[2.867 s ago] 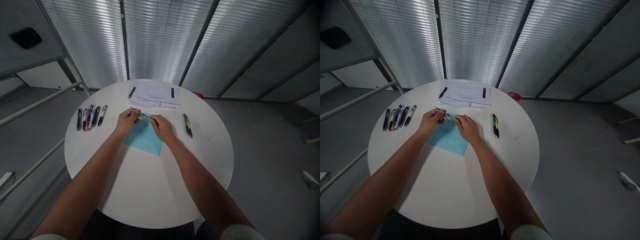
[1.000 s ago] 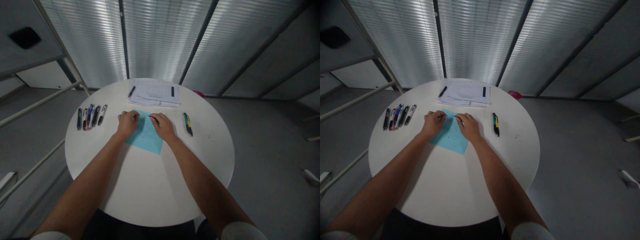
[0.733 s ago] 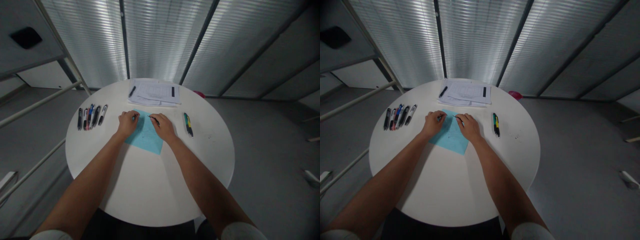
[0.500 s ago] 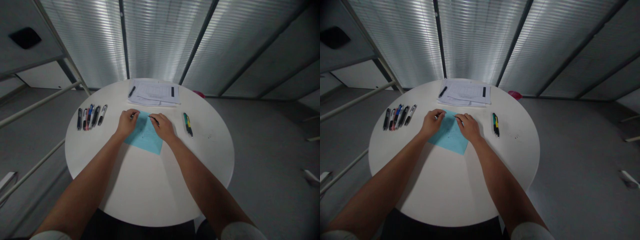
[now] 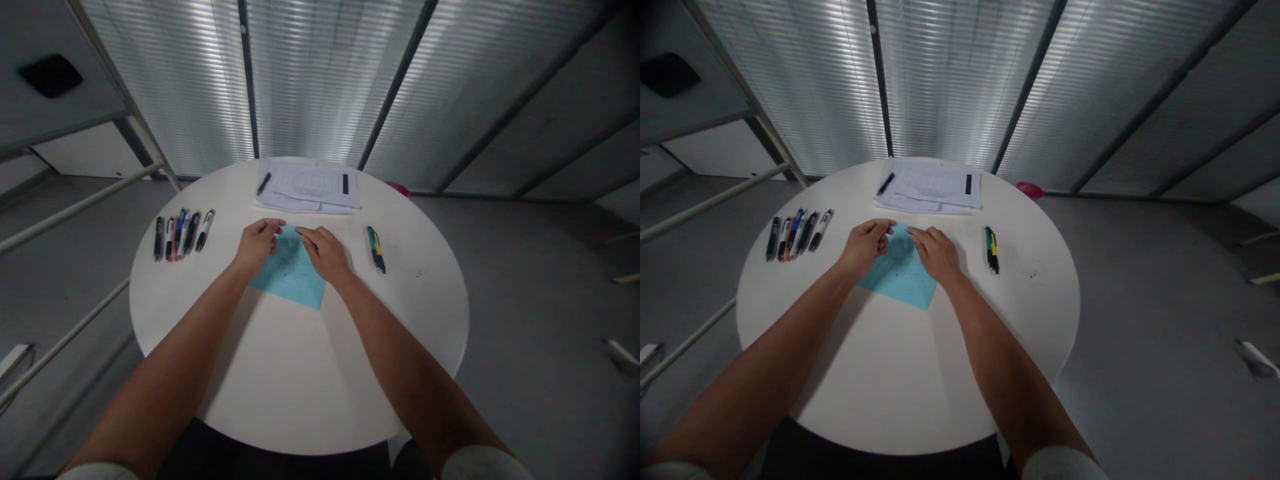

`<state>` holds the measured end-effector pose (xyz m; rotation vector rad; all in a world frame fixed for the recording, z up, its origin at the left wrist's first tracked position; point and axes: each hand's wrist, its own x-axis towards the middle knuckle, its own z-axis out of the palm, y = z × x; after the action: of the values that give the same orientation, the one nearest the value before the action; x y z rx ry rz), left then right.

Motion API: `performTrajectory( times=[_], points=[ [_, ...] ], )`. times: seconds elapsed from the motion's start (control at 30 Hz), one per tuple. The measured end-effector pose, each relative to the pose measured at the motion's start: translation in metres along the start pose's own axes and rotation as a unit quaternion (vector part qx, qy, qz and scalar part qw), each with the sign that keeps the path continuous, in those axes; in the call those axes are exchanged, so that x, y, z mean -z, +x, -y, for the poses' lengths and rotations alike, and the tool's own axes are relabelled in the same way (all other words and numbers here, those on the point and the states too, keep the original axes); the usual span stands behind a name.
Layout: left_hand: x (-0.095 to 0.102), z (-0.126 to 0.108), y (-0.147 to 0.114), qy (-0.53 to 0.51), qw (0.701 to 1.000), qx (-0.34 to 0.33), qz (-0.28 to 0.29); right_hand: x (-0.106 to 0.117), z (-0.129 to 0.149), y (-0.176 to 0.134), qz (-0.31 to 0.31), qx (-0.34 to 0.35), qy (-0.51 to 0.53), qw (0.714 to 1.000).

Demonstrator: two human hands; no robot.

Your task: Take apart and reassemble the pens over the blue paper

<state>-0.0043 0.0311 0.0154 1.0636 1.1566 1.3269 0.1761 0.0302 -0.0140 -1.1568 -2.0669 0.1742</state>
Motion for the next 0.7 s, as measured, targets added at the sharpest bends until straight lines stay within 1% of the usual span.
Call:
performTrajectory(
  times=[0.17, 0.3, 0.4, 0.57, 0.7],
  points=[
    [0.0018, -0.0035, -0.0005, -0.066, 0.996, 0.054, 0.018, 0.0011, -0.0001, -0.0005, -0.001, 0.000, 0.002, 1.000],
    [0.0030, -0.0033, -0.0011, -0.104, 0.991, 0.071, 0.037, 0.0015, -0.0002, -0.0006, -0.007, 0.000, 0.003, 1.000],
    [0.0029, -0.0026, -0.0024, -0.096, 0.991, 0.080, 0.051, 0.0016, 0.0000, -0.0005, -0.012, -0.002, 0.004, 1.000],
    [0.0028, 0.0005, -0.0036, -0.042, 0.992, 0.099, 0.066, 0.0012, 0.0003, -0.0003, -0.007, -0.003, 0.002, 1.000],
    [0.0027, 0.0042, -0.0032, -0.045, 0.990, 0.103, 0.082, 0.0003, -0.0008, -0.0004, 0.002, -0.003, -0.002, 1.000]
  ],
)
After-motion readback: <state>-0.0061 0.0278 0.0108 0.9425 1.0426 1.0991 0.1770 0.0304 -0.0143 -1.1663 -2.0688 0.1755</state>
